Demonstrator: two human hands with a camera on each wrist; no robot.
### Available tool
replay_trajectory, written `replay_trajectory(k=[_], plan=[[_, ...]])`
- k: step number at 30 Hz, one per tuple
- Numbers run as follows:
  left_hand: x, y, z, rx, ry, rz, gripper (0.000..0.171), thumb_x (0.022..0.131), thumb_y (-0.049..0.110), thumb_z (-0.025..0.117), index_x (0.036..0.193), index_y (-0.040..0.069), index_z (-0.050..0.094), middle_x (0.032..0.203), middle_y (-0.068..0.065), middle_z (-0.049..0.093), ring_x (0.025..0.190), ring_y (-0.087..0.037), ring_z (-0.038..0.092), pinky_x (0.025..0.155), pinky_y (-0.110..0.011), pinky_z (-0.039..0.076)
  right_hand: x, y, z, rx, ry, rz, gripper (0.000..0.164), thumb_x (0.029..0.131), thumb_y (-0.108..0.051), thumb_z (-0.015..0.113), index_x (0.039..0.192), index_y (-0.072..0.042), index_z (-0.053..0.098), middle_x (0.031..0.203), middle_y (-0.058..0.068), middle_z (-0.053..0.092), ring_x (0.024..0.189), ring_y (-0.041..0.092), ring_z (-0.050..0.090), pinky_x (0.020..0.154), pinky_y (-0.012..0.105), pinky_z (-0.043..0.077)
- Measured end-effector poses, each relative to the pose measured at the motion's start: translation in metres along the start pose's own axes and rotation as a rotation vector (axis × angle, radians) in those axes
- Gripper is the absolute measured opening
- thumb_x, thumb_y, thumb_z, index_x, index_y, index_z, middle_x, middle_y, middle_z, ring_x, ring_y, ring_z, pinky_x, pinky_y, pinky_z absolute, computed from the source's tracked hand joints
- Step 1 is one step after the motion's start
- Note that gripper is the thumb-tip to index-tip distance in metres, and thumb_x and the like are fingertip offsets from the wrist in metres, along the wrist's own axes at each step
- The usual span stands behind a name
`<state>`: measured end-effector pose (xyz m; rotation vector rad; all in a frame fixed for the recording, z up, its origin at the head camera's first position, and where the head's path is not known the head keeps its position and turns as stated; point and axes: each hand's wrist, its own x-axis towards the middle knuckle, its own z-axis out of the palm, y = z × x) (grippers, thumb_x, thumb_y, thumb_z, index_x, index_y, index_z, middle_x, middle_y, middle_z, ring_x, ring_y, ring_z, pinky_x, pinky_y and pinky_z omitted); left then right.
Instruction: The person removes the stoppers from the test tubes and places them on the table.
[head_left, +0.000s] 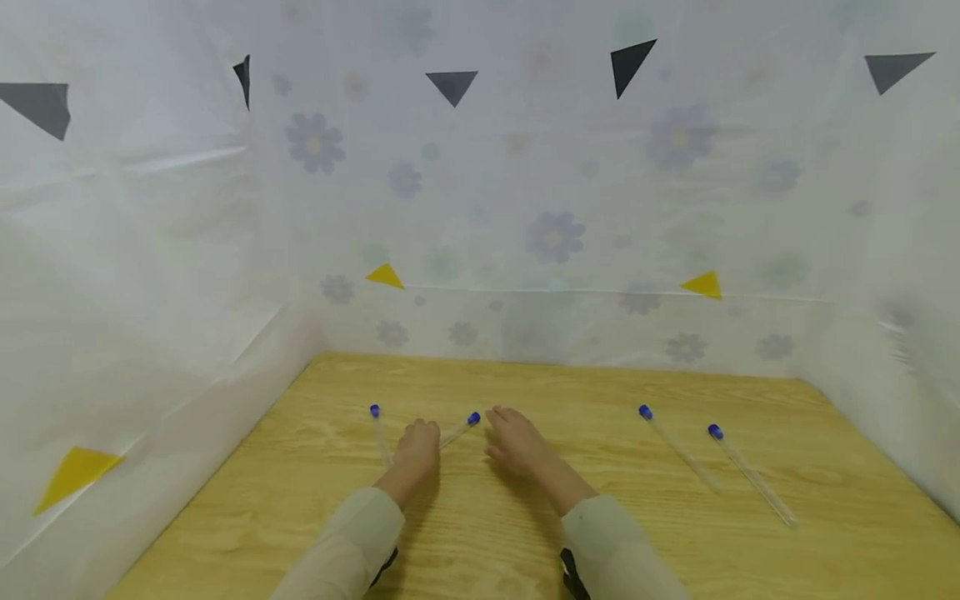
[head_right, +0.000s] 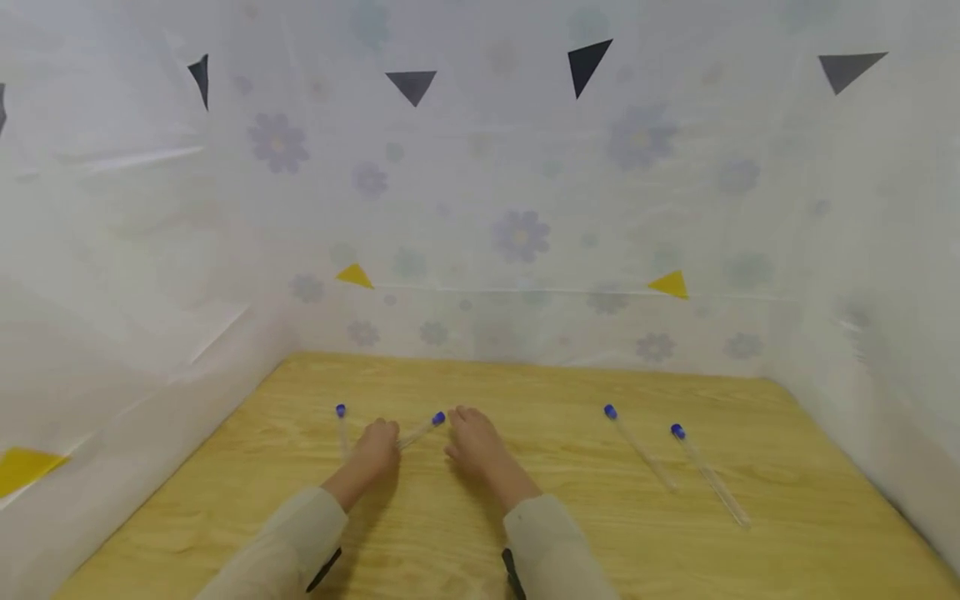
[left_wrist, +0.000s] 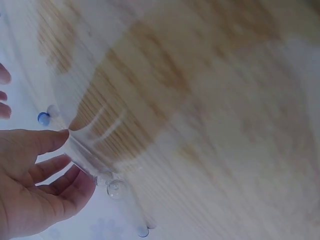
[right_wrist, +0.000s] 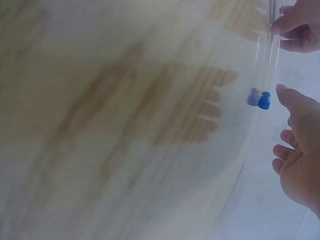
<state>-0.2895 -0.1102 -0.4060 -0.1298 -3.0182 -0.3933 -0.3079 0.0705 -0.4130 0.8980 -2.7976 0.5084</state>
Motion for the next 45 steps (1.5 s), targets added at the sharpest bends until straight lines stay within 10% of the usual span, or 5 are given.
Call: replay_trajectory(k=[18,45], plan=[[-0.002,0.006,0.001,-0.003,0.019,-0.004,0.01,0.084,-0.007,0.055,0.075,-0.003,0.055,0.072,-0.013,0.053,0.064,-0.025,0.056,0.053,-0.035,0.051,0.004,-0.007,0.002,-0.061,-0.036,-0.06,0.048,0.088,-0.013,0.062,0.126,0.011,0.048,0.128,0.027,0.052,0.12,0.04,0.049,0.104,0.046,0.04],[-0.002,0.012,0.006,0.103,0.047,0.189,0.005,0.082,-0.006,0.061,0.083,-0.001,0.06,0.078,-0.013,0.056,0.074,-0.027,0.058,0.065,-0.036,0.054,-0.003,-0.009,0.005,-0.107,-0.086,0.004,0.05,0.086,-0.017,0.065,0.126,0.008,0.047,0.13,0.025,0.051,0.123,0.038,0.047,0.107,0.045,0.037]])
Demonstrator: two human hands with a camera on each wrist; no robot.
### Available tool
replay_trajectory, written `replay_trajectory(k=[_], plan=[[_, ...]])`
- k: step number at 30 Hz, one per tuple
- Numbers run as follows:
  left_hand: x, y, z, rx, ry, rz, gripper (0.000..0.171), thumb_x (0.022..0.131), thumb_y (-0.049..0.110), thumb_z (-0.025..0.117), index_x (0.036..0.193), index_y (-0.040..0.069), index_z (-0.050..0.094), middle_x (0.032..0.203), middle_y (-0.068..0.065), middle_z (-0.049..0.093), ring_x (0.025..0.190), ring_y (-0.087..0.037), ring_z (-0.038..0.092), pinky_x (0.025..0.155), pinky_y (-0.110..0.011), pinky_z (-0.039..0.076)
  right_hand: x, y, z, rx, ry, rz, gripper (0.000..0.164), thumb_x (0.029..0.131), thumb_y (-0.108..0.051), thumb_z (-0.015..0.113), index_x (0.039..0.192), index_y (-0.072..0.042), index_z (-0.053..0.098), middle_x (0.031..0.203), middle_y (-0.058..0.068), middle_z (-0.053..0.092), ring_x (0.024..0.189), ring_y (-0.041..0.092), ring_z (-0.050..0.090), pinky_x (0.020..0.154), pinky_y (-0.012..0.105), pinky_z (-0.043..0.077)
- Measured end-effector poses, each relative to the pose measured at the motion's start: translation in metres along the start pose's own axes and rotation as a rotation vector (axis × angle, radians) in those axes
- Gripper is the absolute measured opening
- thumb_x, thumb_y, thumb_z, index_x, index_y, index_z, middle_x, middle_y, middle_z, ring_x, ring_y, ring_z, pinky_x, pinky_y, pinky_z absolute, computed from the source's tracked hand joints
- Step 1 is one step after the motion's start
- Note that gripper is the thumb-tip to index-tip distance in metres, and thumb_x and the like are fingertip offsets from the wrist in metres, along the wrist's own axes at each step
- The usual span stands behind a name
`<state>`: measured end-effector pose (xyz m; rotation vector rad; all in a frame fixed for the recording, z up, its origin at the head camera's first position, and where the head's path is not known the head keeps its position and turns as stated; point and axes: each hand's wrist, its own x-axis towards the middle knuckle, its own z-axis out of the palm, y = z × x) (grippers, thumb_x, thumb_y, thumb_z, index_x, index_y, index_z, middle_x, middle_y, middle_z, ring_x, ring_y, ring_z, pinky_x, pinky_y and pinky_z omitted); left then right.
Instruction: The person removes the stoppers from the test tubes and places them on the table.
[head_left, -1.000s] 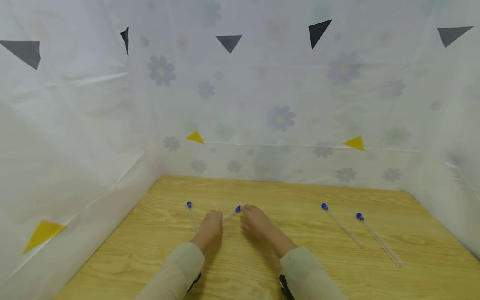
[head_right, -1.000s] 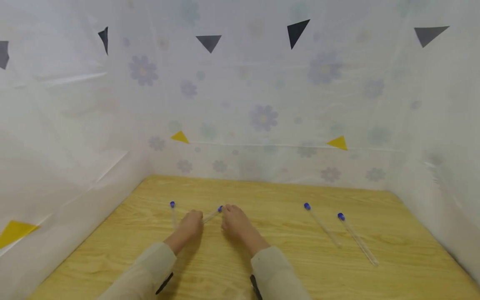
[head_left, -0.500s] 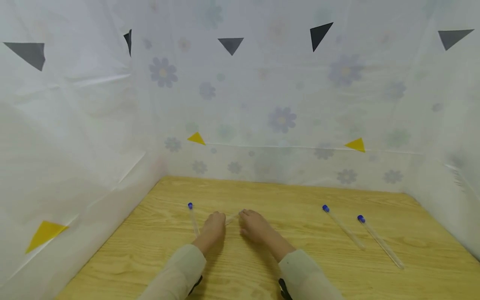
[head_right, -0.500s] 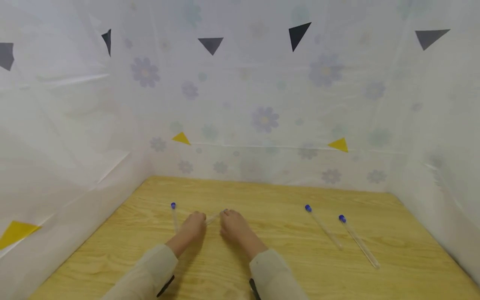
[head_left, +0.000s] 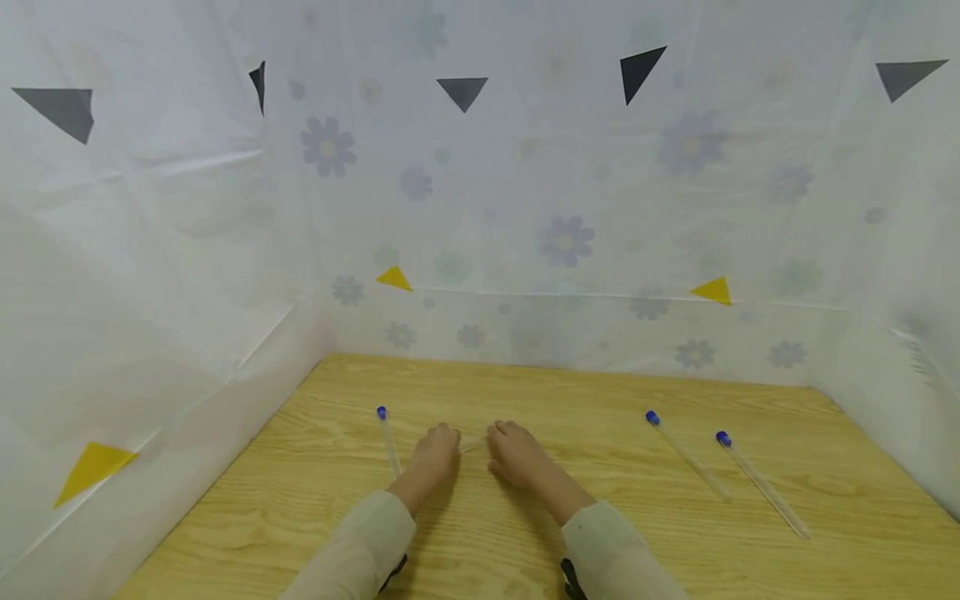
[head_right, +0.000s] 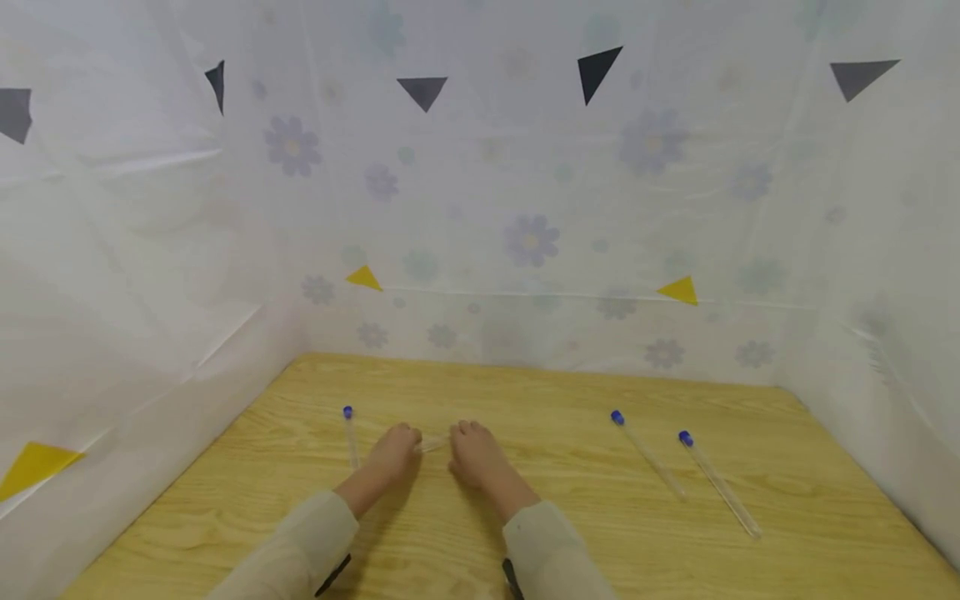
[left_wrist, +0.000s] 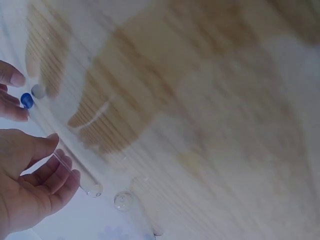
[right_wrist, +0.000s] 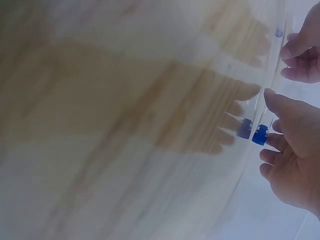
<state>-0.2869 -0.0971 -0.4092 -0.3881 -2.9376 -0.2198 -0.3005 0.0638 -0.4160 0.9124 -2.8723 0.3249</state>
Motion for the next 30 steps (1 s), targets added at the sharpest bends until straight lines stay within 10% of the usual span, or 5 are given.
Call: replay_trajectory(k=[17,30], plan=[[0.005,0.003,0.002,0.106,0.008,0.124,0.015,0.079,0.0,0.069,0.093,0.002,0.064,0.086,-0.009,0.06,0.078,-0.021,0.058,0.066,-0.027,0.054,-0.006,0.01,-0.002,0.003,0.119,-0.034,0.008,0.084,0.002,0.059,0.092,0.002,0.057,0.087,0.017,0.061,0.08,0.033,0.06,0.068,0.042,0.052],[0.003,0.003,0.004,0.174,0.121,0.299,0.026,0.074,-0.005,0.07,0.098,0.004,0.064,0.087,-0.008,0.06,0.078,-0.019,0.06,0.066,-0.02,0.053,-0.011,0.03,0.003,-0.045,0.216,-0.076,0.007,0.077,0.008,0.061,0.076,0.0,0.063,0.073,0.01,0.057,0.069,0.026,0.055,0.062,0.034,0.05]])
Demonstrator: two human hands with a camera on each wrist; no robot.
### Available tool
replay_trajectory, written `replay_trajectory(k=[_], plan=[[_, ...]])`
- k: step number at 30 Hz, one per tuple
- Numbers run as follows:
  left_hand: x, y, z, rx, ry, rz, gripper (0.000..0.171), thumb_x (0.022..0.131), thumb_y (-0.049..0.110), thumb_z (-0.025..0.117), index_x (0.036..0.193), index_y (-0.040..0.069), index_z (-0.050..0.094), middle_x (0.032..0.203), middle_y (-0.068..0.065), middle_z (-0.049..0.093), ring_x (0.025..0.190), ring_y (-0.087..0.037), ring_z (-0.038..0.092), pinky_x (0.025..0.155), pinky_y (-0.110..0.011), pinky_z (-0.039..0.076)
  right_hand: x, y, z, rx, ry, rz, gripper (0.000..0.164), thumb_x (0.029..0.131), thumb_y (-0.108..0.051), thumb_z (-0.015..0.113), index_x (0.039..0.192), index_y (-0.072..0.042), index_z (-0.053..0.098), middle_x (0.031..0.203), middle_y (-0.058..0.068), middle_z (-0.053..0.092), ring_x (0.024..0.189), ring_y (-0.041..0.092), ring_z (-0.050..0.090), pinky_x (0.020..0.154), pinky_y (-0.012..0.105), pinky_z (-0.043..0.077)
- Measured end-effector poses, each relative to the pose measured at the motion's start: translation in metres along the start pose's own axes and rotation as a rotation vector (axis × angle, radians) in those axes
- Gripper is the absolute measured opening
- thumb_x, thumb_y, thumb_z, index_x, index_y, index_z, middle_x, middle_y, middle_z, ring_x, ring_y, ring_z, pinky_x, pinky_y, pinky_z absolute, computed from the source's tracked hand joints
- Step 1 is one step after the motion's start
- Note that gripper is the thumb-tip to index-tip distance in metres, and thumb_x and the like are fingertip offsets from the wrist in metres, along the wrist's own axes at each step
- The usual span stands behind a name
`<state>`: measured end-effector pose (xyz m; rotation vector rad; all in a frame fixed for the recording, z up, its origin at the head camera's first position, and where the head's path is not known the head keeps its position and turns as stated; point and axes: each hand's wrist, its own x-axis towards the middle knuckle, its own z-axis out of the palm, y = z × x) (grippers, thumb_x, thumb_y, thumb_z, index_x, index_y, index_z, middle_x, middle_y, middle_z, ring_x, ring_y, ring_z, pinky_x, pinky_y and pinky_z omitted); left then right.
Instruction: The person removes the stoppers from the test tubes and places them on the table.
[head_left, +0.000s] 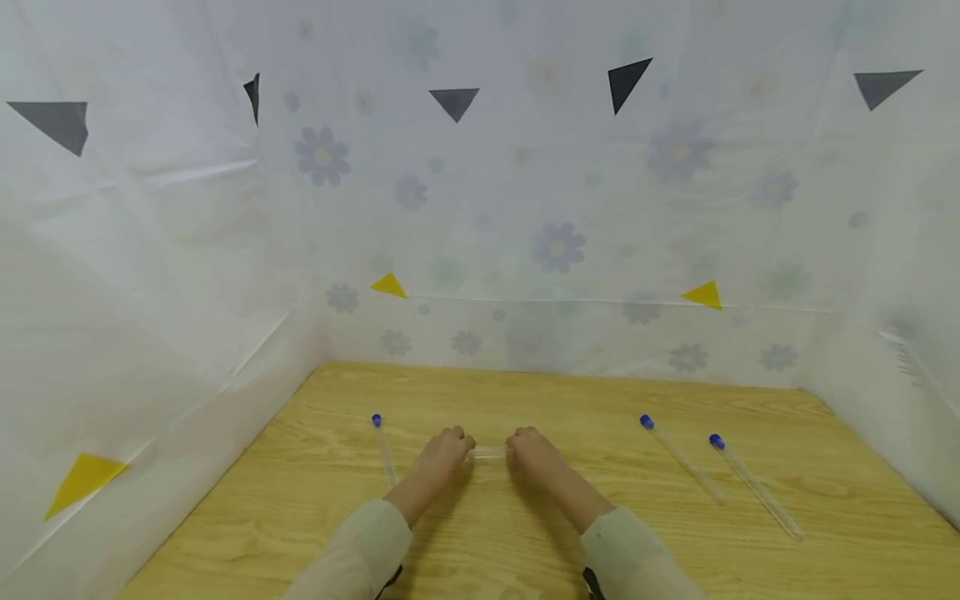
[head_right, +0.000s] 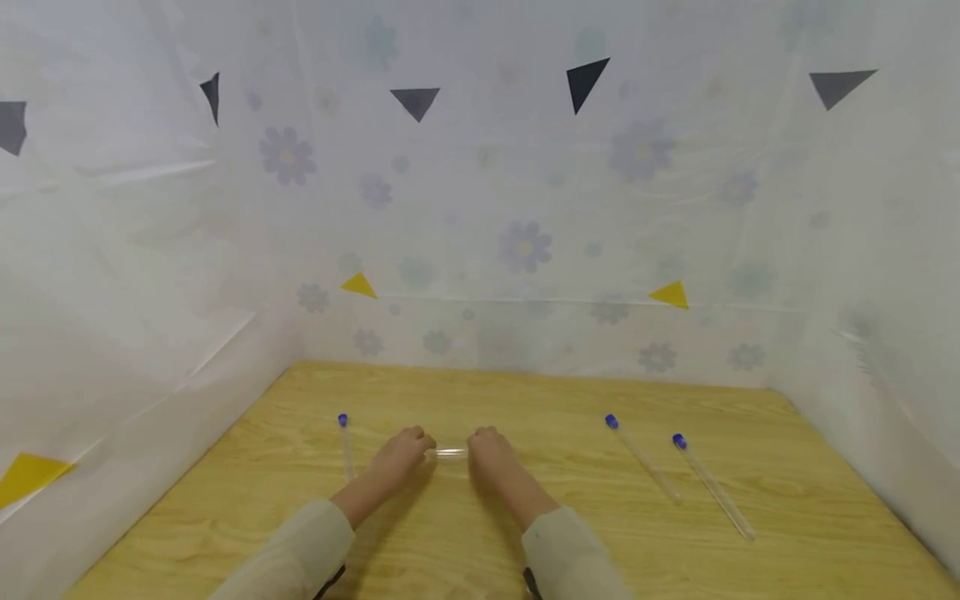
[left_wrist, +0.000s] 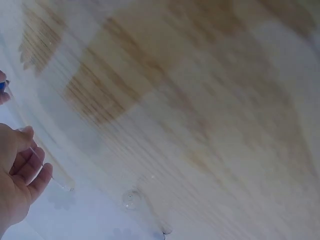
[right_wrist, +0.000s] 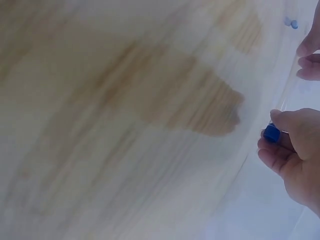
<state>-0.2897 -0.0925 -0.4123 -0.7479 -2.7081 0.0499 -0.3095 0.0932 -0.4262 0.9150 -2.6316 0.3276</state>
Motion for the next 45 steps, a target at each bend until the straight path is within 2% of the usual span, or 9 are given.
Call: replay_trajectory(k=[7,12,14,16,19,22,27,35,45], plan=[[-0.002,0.0,0.0,-0.006,0.04,0.051,0.03,0.076,0.0,0.071,0.104,0.004,0.062,0.087,-0.005,0.058,0.078,-0.016,0.058,0.066,-0.018,0.051,0.005,0.041,0.037,-0.025,0.095,-0.118,0.005,0.082,0.001,0.06,0.08,-0.001,0.064,0.074,0.007,0.058,0.068,0.019,0.053,0.059,0.028,0.049],[-0.001,-0.002,0.002,-0.035,0.121,0.111,0.025,0.078,0.002,0.071,0.102,0.005,0.062,0.086,-0.003,0.057,0.077,-0.015,0.057,0.066,-0.018,0.051,-0.002,0.03,0.017,-0.136,0.067,-0.09,0.008,0.08,0.001,0.067,0.088,0.001,0.066,0.081,0.01,0.062,0.077,0.023,0.058,0.068,0.03,0.054],[0.0,-0.002,0.001,-0.038,0.143,0.13,0.024,0.079,0.004,0.07,0.101,0.006,0.062,0.086,-0.003,0.057,0.077,-0.014,0.057,0.066,-0.019,0.051,-0.001,0.044,0.032,-0.17,0.13,-0.144,0.006,0.081,-0.004,0.067,0.087,-0.002,0.066,0.079,0.007,0.06,0.074,0.019,0.057,0.065,0.024,0.052],[0.0,-0.003,0.0,-0.048,0.156,0.139,0.022,0.08,0.006,0.07,0.101,0.006,0.062,0.086,-0.003,0.057,0.076,-0.015,0.057,0.065,-0.019,0.051,0.003,0.066,0.055,-0.131,0.162,-0.172,0.004,0.081,-0.007,0.067,0.084,-0.003,0.066,0.076,0.007,0.059,0.07,0.018,0.056,0.061,0.023,0.051],[0.0,-0.003,-0.002,-0.051,0.15,0.137,0.022,0.08,0.007,0.07,0.101,0.005,0.062,0.086,-0.004,0.058,0.077,-0.015,0.057,0.066,-0.019,0.051,0.001,0.067,0.057,-0.083,0.177,-0.178,0.003,0.079,-0.004,0.068,0.08,-0.003,0.065,0.072,0.007,0.059,0.065,0.019,0.055,0.056,0.022,0.05],[-0.001,-0.003,-0.002,-0.065,0.148,0.141,0.023,0.08,0.007,0.07,0.101,0.004,0.062,0.086,-0.004,0.058,0.076,-0.015,0.057,0.067,-0.02,0.051,-0.008,0.035,0.017,-0.049,0.111,-0.092,0.008,0.074,0.004,0.07,0.081,0.002,0.066,0.073,0.011,0.061,0.068,0.024,0.059,0.06,0.026,0.054],[-0.003,-0.004,-0.001,-0.066,0.153,0.145,0.023,0.08,0.008,0.07,0.101,0.004,0.061,0.087,-0.004,0.058,0.077,-0.015,0.057,0.068,-0.019,0.051,-0.017,0.008,-0.018,-0.086,0.073,-0.003,0.008,0.073,0.004,0.07,0.079,0.002,0.065,0.073,0.01,0.06,0.069,0.024,0.059,0.061,0.025,0.054],[-0.002,-0.003,-0.003,-0.084,0.168,0.147,0.022,0.08,0.006,0.07,0.1,0.004,0.062,0.086,-0.005,0.059,0.076,-0.016,0.059,0.067,-0.02,0.052,-0.027,0.011,-0.027,-0.058,0.136,-0.014,0.009,0.072,0.008,0.07,0.073,0.003,0.062,0.068,0.009,0.057,0.066,0.023,0.058,0.057,0.025,0.052],[0.0,0.004,-0.006,-0.026,0.158,0.168,0.025,0.076,0.004,0.073,0.1,0.005,0.064,0.088,-0.004,0.062,0.079,-0.014,0.061,0.07,-0.016,0.053,-0.036,0.014,-0.035,-0.022,0.121,0.015,0.007,0.074,0.007,0.069,0.078,0.004,0.064,0.072,0.009,0.059,0.069,0.023,0.058,0.06,0.026,0.053]])
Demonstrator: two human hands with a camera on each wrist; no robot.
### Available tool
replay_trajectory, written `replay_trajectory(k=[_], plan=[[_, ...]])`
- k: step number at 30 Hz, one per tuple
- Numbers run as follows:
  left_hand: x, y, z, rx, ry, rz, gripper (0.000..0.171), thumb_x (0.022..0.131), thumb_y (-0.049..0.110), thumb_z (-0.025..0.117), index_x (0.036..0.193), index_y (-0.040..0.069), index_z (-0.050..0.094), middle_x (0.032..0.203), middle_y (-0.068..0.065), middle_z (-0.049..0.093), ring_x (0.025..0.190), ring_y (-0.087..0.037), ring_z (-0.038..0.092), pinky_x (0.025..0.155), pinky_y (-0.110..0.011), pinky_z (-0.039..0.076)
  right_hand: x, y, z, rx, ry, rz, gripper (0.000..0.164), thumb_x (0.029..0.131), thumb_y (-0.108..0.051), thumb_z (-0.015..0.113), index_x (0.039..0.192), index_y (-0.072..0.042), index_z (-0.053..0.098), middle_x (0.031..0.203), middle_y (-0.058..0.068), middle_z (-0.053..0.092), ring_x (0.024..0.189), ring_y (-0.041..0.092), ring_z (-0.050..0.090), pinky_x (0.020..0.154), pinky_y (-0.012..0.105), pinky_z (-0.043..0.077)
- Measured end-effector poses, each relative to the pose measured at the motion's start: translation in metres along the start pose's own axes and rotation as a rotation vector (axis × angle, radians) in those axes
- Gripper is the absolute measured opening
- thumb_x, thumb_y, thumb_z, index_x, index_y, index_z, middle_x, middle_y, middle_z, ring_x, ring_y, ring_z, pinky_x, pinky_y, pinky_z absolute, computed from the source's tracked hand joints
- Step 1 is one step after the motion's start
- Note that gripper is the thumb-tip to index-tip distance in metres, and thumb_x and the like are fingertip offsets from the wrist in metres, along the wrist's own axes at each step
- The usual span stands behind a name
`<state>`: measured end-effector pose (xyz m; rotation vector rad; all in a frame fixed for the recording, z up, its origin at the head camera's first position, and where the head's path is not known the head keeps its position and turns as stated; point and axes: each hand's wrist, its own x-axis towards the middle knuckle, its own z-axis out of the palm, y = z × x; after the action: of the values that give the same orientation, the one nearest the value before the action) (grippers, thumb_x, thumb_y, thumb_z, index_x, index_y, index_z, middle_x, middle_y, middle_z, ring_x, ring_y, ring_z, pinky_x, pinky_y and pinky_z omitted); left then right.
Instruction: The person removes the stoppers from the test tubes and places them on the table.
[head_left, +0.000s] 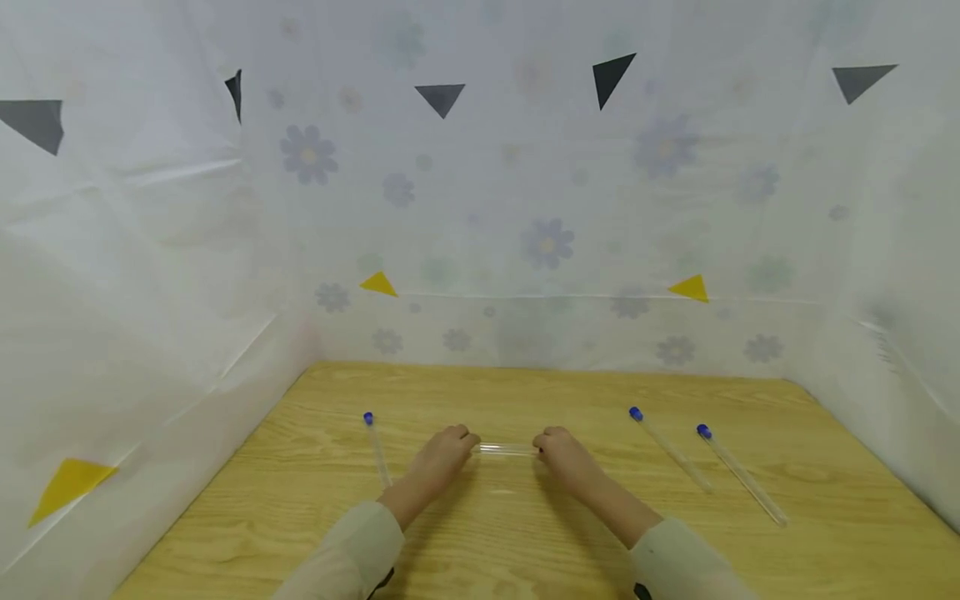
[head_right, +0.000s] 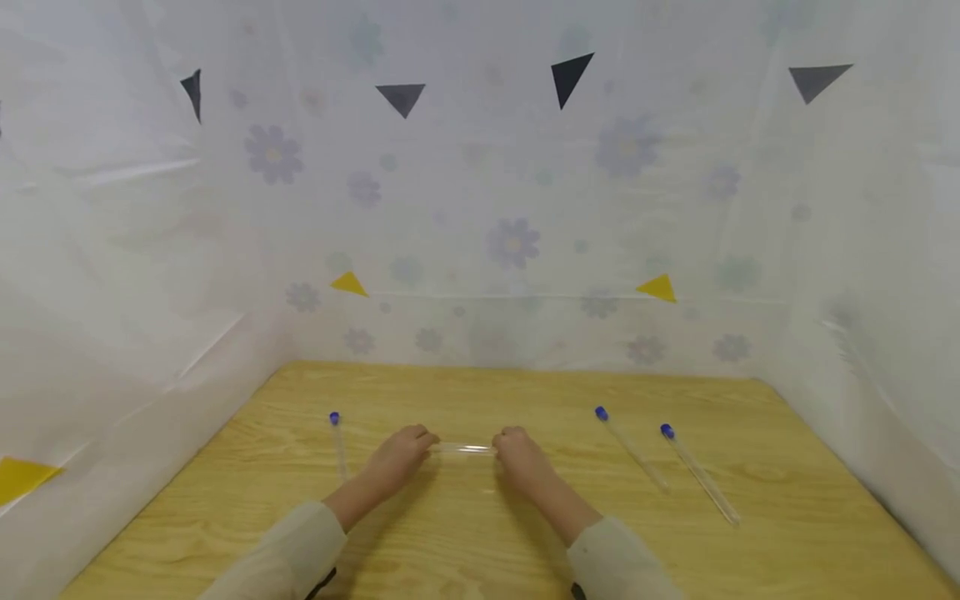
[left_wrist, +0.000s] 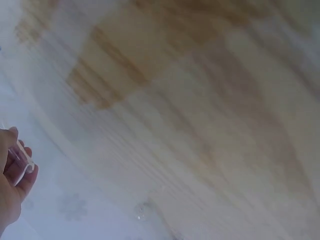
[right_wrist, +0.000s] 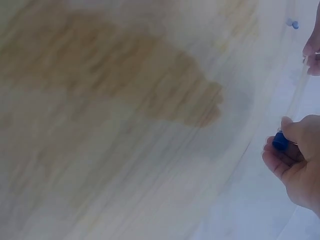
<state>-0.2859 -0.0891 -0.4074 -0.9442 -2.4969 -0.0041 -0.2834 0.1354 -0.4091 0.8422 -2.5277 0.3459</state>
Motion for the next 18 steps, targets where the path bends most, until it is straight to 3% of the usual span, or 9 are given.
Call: replay_trajectory(k=[9,18], plan=[[0.001,0.008,0.001,0.014,0.032,0.026,0.023,0.077,0.007,0.071,0.099,0.005,0.065,0.086,-0.004,0.062,0.077,-0.013,0.061,0.069,-0.015,0.052,-0.01,0.001,-0.005,0.011,-0.027,0.09,0.006,0.076,0.005,0.068,0.075,0.003,0.063,0.069,0.007,0.054,0.067,0.019,0.054,0.057,0.024,0.05],[0.005,0.015,0.002,0.003,0.082,0.094,0.023,0.075,0.002,0.072,0.097,0.005,0.066,0.083,-0.004,0.061,0.074,-0.012,0.06,0.065,-0.014,0.051,-0.023,0.008,-0.011,-0.02,0.008,0.04,0.01,0.076,0.0,0.071,0.072,0.0,0.061,0.067,0.003,0.051,0.063,0.016,0.05,0.053,0.021,0.046]])
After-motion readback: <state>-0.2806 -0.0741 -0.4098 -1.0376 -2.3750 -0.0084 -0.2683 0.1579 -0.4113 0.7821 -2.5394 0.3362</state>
